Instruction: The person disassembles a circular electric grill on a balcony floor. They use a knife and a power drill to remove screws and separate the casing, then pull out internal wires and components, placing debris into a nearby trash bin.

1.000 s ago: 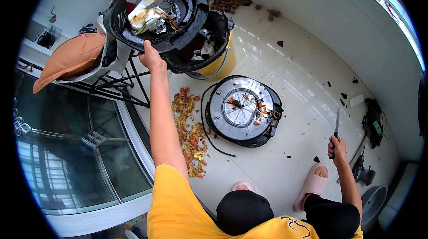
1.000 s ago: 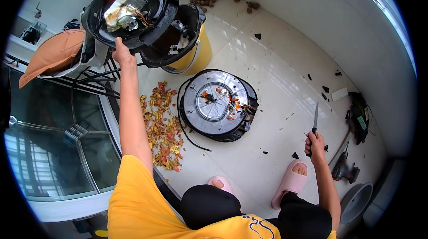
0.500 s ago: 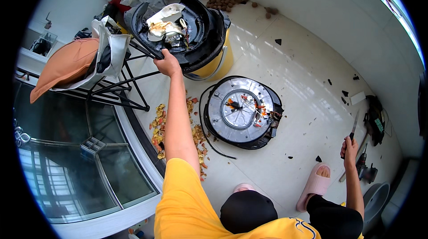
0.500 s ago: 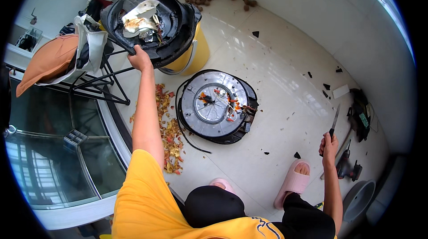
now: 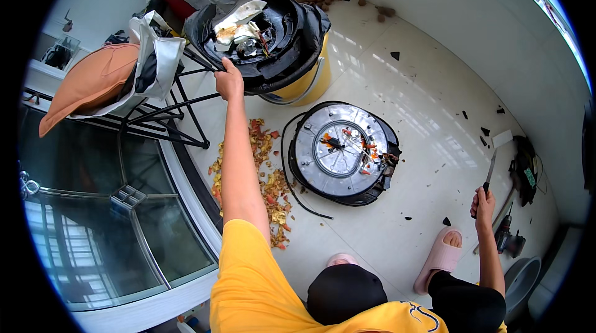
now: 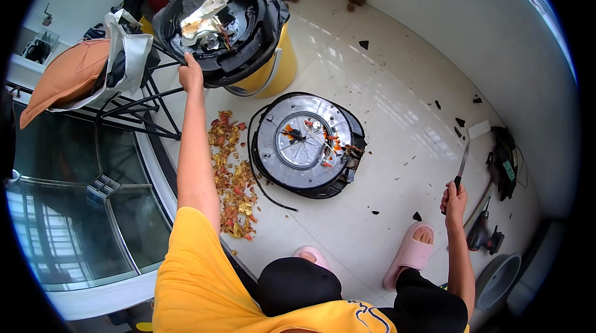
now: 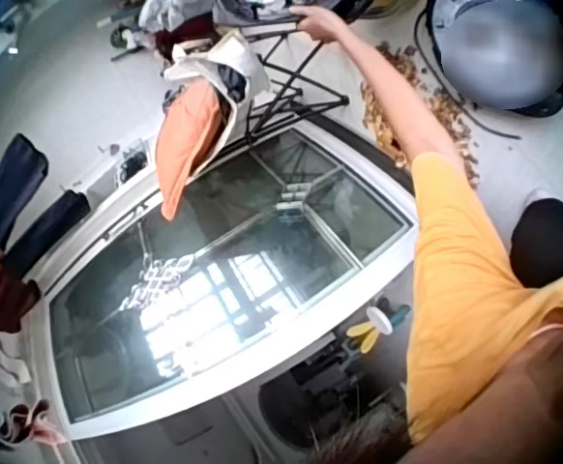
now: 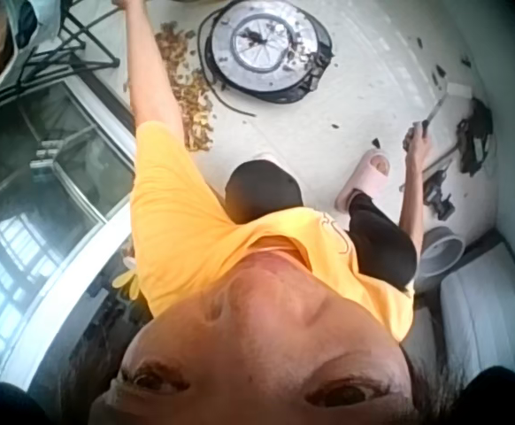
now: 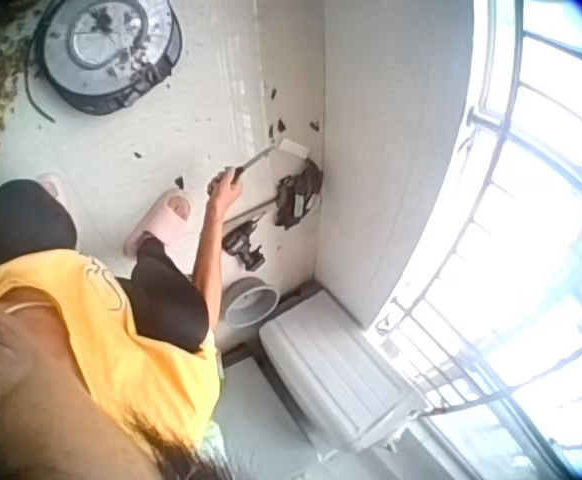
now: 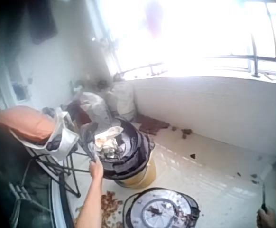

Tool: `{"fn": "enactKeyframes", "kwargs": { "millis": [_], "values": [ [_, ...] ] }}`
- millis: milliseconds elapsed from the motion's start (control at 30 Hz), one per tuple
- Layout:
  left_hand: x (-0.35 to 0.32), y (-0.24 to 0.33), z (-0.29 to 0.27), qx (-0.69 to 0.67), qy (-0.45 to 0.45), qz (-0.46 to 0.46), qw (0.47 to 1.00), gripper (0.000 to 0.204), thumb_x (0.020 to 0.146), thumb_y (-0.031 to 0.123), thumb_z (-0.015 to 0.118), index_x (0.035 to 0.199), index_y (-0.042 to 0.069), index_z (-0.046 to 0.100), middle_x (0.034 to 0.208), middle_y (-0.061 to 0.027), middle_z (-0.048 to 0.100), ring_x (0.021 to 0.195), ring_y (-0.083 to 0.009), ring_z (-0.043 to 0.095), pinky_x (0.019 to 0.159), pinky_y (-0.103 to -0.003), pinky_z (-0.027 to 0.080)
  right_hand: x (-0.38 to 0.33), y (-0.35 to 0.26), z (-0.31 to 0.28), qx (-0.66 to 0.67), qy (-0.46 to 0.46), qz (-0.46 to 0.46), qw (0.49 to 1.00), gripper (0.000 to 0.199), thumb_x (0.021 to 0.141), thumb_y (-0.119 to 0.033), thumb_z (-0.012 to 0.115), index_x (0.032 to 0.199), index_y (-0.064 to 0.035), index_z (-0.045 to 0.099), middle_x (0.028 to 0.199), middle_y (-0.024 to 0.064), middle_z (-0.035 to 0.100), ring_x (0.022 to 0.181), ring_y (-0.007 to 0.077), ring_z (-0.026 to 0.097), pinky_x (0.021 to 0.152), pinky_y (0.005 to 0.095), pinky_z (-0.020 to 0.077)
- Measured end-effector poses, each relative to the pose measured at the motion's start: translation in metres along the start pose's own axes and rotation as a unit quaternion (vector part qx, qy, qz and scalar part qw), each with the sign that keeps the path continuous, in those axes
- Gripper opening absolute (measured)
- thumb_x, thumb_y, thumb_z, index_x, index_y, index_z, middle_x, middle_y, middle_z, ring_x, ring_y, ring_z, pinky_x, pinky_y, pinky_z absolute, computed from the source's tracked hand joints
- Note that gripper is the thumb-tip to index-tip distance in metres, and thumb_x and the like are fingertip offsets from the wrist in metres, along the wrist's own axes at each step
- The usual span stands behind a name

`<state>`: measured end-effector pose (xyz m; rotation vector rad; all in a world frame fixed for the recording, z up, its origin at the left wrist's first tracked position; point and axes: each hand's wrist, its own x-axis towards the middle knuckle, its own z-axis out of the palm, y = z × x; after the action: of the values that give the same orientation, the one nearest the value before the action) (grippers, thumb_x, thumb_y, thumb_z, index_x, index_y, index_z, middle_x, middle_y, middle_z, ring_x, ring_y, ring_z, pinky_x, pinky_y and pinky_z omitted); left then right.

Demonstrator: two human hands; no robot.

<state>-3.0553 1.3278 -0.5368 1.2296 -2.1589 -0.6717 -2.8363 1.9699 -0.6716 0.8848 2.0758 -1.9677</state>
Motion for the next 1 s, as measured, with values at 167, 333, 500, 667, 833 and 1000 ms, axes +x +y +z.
{"fn": "enactKeyframes", "kwargs": {
  "millis": [167,333,500,667,833,1000],
  "values": [
    [0.016,-0.018,0.006,-0.108,-0.040,-0.002,0.993,0.076,0.083,0.059,0.037,0.114,-0.010,0.046,0.115,-0.0275,0.052,0.111,-0.0389,0.047,0.095,-0.041,0.035,-0.007,-0.010,0.011,0.000,-0.006,-0.007,1.000,0.021,0.091,-0.028,0.049,0.082,-0.0090,0.045,0.054,-0.0047,0.038,0.037,0.0034,0.031,0.032,0.0199,0.0239],
    [0.048,-0.058,0.019,-0.270,-0.122,0.017,0.955,0.074,0.083,0.056,0.041,0.118,-0.009,0.044,0.116,-0.0258,0.051,0.112,-0.0354,0.047,0.095,-0.037,0.035,-0.030,-0.027,0.031,0.023,-0.034,-0.009,0.999,0.020,0.091,-0.026,0.049,0.082,-0.0093,0.045,0.054,-0.0050,0.038,0.037,0.0029,0.030,0.032,0.0194,0.0222],
    [0.014,-0.053,0.017,-0.266,-0.142,-0.037,0.953,0.072,0.081,0.053,0.046,0.119,-0.008,0.042,0.116,-0.0248,0.050,0.107,-0.0326,0.050,0.092,-0.035,0.037,-0.081,-0.061,0.057,0.064,-0.065,0.012,0.996,0.019,0.091,-0.025,0.049,0.082,-0.0089,0.046,0.054,-0.0044,0.037,0.038,0.0034,0.030,0.033,0.0192,0.0205],
    [-0.015,-0.065,0.002,-0.221,-0.029,-0.026,0.974,0.069,0.080,0.044,0.052,0.121,-0.009,0.038,0.111,-0.0242,0.051,0.098,-0.0311,0.053,0.085,-0.037,0.041,-0.134,-0.097,0.060,0.006,-0.149,0.022,0.989,0.018,0.091,-0.024,0.049,0.083,-0.0081,0.046,0.051,-0.0050,0.036,0.037,0.0032,0.029,0.034,0.0188,0.0210],
    [-0.094,-0.102,-0.010,-0.255,-0.025,0.013,0.967,0.047,0.082,0.028,0.053,0.111,-0.008,0.045,0.086,-0.0089,0.055,0.072,-0.0188,0.052,0.069,-0.032,0.044,-0.149,-0.104,0.041,-0.053,-0.163,-0.070,0.983,0.018,0.091,-0.023,0.049,0.084,-0.0070,0.045,0.051,-0.0069,0.035,0.037,0.0015,0.029,0.034,0.0176,0.0222],
    [-0.160,-0.174,-0.005,-0.157,-0.254,-0.027,0.954,0.038,0.086,0.033,0.051,0.101,-0.002,0.052,0.087,-0.0084,0.055,0.079,-0.0165,0.052,0.073,-0.029,0.042,-0.130,-0.047,0.029,0.062,-0.110,0.095,0.987,0.019,0.088,-0.025,0.052,0.082,-0.0091,0.044,0.056,-0.0048,0.037,0.041,0.0037,0.031,0.036,0.0190,0.0222]
  ]
}}
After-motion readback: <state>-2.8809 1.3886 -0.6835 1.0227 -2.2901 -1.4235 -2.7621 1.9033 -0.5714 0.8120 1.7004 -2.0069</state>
